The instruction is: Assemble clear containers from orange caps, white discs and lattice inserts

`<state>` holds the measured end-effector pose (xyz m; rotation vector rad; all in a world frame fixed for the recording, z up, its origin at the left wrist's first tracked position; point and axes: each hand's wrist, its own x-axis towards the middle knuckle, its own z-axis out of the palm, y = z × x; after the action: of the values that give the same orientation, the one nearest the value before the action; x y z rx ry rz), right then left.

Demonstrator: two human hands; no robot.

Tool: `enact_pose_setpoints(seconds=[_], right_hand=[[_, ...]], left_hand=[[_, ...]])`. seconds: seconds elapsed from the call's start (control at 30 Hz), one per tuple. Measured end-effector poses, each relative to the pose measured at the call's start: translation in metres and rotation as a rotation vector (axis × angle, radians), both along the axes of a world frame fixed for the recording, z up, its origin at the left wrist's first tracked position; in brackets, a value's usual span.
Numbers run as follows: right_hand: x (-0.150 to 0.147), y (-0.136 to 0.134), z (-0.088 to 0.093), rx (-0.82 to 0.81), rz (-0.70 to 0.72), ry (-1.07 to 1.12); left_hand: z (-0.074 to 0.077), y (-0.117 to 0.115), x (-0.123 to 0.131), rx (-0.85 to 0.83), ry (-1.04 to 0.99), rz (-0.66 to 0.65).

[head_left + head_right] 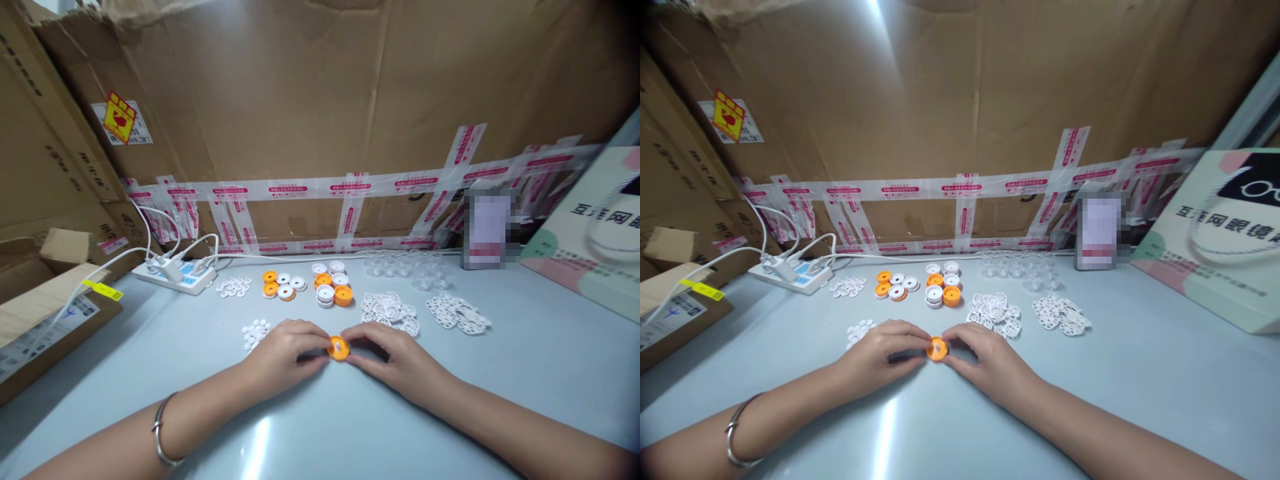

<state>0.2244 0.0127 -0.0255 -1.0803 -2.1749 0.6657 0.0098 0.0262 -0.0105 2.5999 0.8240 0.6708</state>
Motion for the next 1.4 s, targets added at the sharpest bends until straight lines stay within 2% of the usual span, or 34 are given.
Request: enact_pose_setpoints(seconds=[0.1, 0.4, 0.9, 1.4], right_hand=[[-0.0009, -0.0007, 0.0006, 0.026, 0.010, 0.001], [-0.0029, -0.0007, 0.0011, 0.104, 0.010, 0.002], [-0.0025, 0.0015, -0.0023, 0.184, 0.052, 0.020], [-0.0029, 0.0002, 0.0003, 0.175, 0.056, -0.008]], left_hand=[[-0.0044, -0.0001, 0.0003, 0.071, -0.015, -0.039], [-0.0112, 0.0034, -0.0001, 0.068, -0.094, -0.056], [-0.0075, 0.0032, -0.0003, 0.073, -0.040, -0.060], [-0.0054, 0.0022, 0.0010, 0.082, -0.058, -0.063]])
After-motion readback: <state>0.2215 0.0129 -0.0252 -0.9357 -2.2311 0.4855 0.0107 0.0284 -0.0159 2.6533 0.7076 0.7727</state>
